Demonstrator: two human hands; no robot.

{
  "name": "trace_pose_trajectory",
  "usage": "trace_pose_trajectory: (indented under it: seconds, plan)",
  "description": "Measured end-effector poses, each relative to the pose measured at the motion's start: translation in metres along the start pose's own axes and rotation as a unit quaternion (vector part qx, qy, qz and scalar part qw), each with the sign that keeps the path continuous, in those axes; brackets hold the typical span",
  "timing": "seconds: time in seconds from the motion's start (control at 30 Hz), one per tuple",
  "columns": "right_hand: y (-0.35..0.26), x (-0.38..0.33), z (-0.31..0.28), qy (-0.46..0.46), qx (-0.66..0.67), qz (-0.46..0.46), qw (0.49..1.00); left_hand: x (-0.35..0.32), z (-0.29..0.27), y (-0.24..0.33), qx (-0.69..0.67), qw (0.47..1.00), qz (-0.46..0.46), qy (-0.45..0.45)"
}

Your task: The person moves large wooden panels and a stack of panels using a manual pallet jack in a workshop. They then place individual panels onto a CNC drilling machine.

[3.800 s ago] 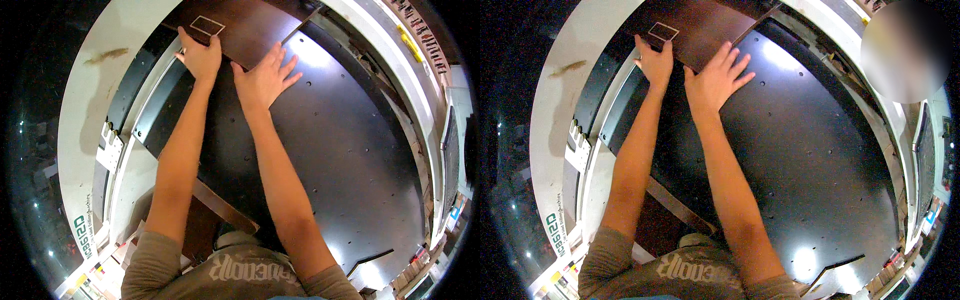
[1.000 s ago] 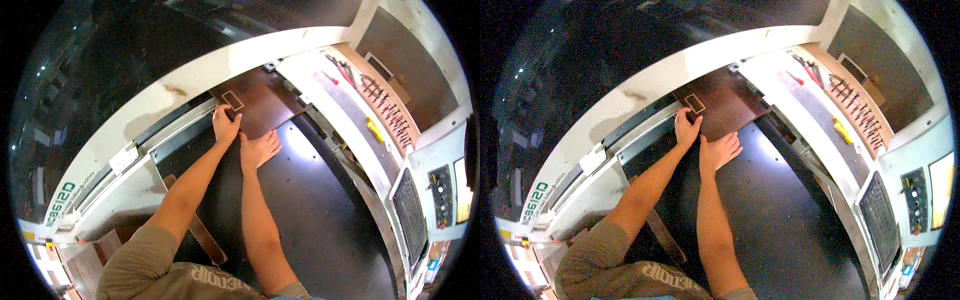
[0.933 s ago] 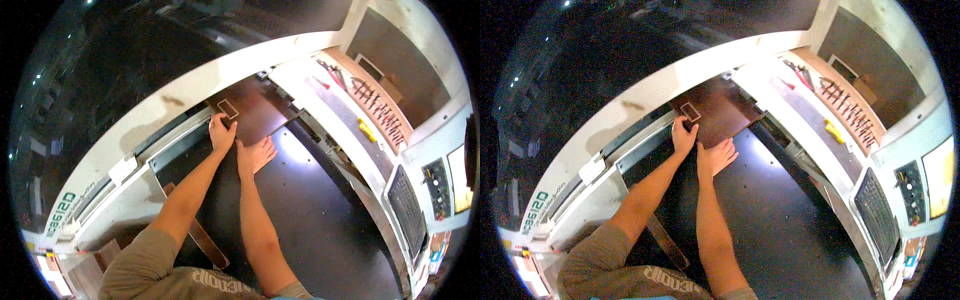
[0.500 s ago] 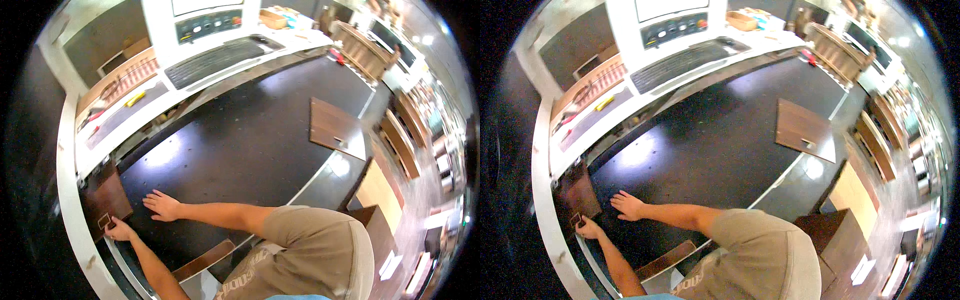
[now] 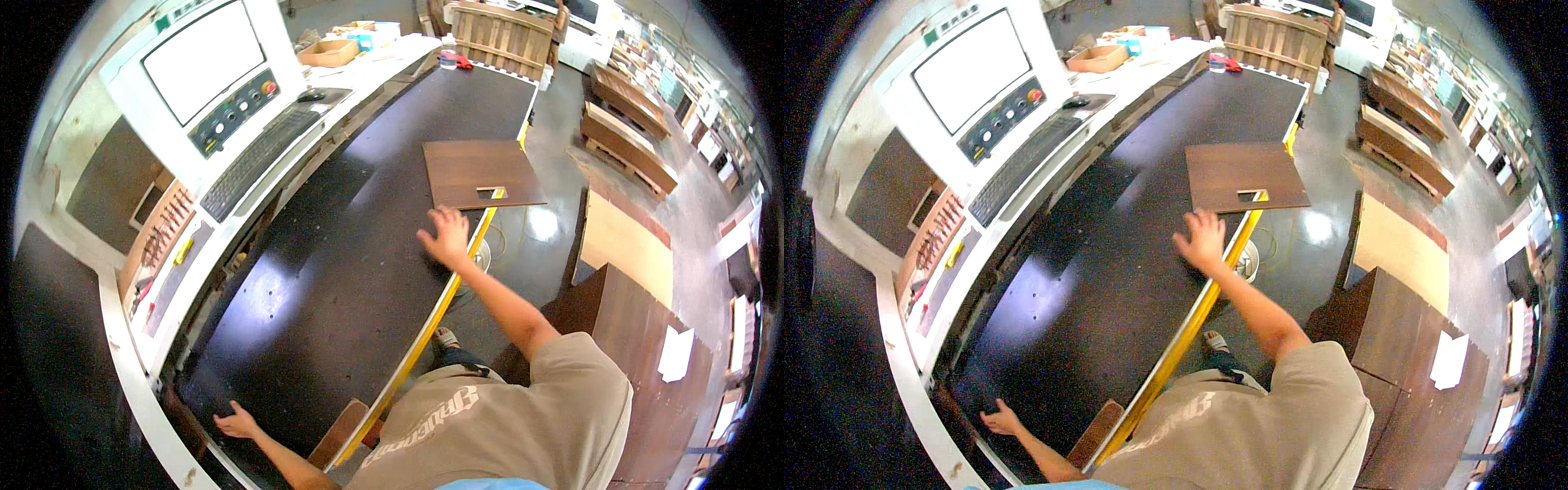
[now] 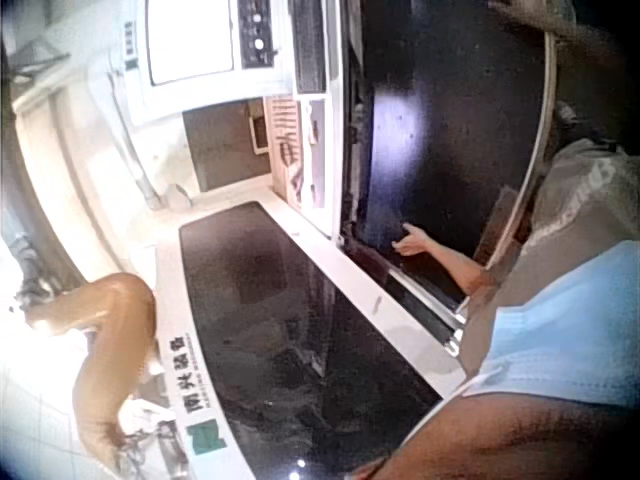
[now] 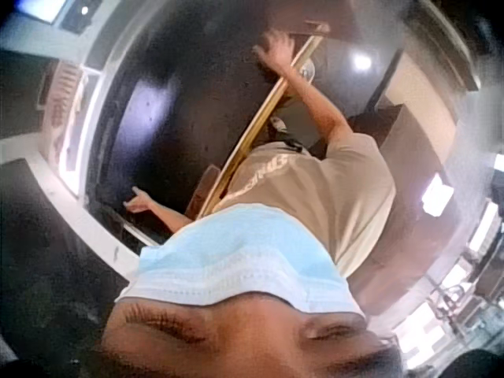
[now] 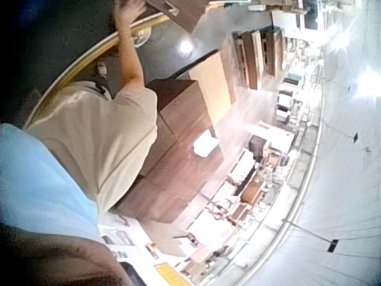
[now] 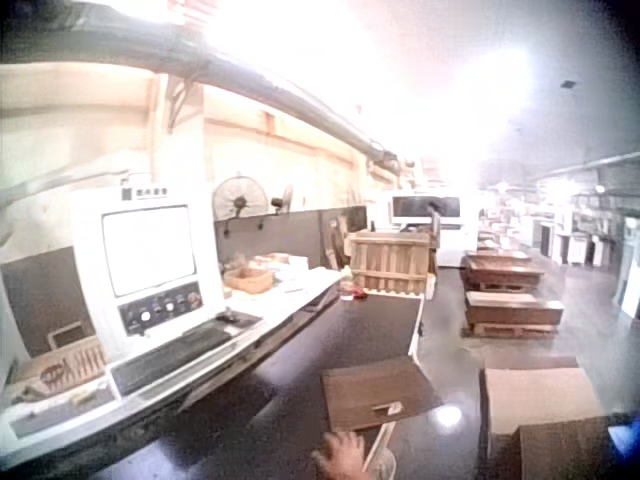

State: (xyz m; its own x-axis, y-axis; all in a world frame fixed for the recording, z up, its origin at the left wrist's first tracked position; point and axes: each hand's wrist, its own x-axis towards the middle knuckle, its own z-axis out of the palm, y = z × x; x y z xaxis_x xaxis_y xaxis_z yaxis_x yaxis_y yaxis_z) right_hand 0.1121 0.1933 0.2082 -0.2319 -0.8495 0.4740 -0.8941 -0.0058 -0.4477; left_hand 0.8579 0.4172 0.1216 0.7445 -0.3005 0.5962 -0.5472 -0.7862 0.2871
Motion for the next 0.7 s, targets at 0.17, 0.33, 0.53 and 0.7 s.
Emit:
trace_pose_trajectory:
  seconds: [0.17, 0.33, 0.53, 0.7]
  plan:
    - [0.083, 0.044, -0.012, -0.072, -0.103, 0.142, 0.982, -0.136, -0.047, 0.105, -0.082, 0.982, 0.090, -0.147]
    - [0.127, 0.043, 0.005, -0.066, -0.070, 0.088, 0.992, -0.259, -0.143, 0.227, -0.143, 0.945, 0.156, -0.248]
    - [0.123, 0.046, -0.017, -0.095, -0.081, 0.045, 0.991, -0.311, -0.204, 0.285, -0.128, 0.899, 0.242, -0.342]
    - [0.138, 0.044, -0.024, -0.063, -0.034, 0.025, 0.997, -0.322, -0.204, 0.296, -0.162, 0.897, 0.242, -0.334]
